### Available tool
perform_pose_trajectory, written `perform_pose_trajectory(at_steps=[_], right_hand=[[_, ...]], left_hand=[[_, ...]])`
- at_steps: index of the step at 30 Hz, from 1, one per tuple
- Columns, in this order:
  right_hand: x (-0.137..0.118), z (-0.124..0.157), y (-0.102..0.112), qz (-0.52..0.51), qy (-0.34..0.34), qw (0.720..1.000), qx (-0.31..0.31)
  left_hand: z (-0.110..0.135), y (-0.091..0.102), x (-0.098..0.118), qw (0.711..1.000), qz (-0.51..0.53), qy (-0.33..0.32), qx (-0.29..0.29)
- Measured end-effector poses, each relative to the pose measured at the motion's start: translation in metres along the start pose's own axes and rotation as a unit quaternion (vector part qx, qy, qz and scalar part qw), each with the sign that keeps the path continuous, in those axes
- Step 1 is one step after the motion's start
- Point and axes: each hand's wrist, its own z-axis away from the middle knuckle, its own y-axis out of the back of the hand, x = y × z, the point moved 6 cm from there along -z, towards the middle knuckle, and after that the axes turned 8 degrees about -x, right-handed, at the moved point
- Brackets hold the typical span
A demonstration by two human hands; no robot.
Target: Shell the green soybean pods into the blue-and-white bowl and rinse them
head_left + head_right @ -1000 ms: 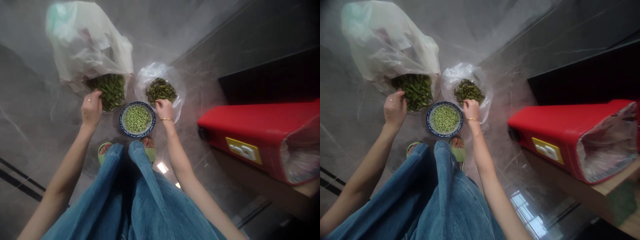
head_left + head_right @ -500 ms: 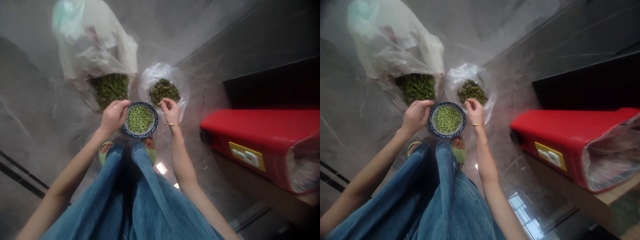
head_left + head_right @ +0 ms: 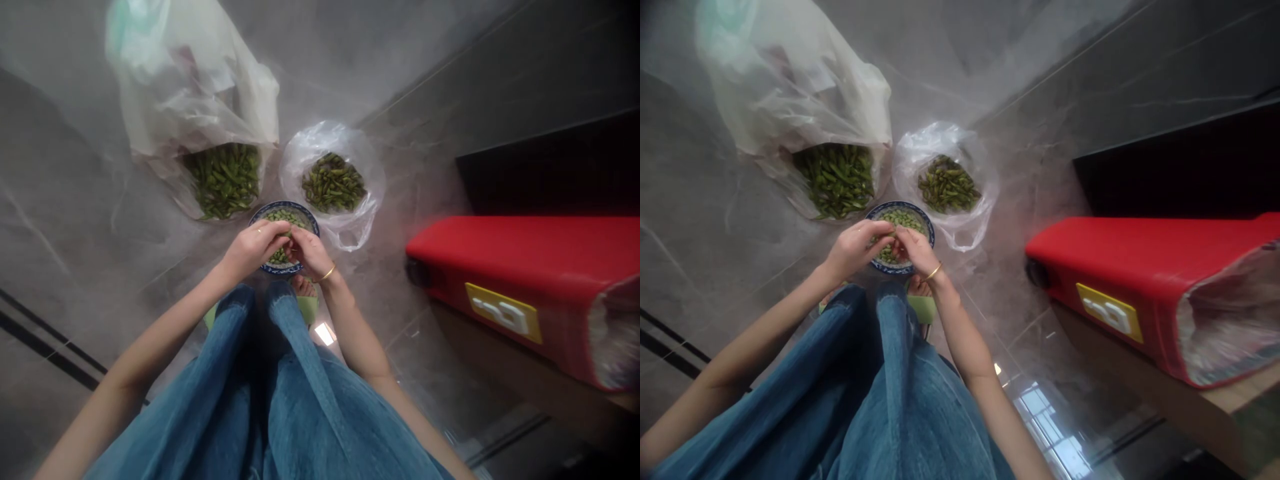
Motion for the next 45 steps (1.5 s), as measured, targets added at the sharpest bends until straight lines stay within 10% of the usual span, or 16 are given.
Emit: perform_pose_trajectory(at_steps=[9,16,29,34,45], right_hand=[[0.006,0.0,-0.013,-0.028,0.013,0.999,-0.041],[0.012,0.002,-0.026,-0.068,0.068,0.995,-0.003],[-0.012,0.026,-0.033,0.28,0.276,0.912,0.114],[0.001,0.028,-0.027,0.339,0.256,0.891,0.162],[0.056,0.021,0.001,0.218,0.124,0.938,0.238]], left_hand=[[0.007,-0.017,-0.005,0.993,-0.083,0.0,-0.085],[0.009,-0.009,0.008,1.0,0.013,0.001,0.004],[0.016,-0.017,0.004,0.933,0.308,0.175,0.062],[0.02,-0.036,-0.009,0.89,0.389,0.232,0.045],[0.041,-0.077,-0.025,0.86,0.43,0.274,0.023]])
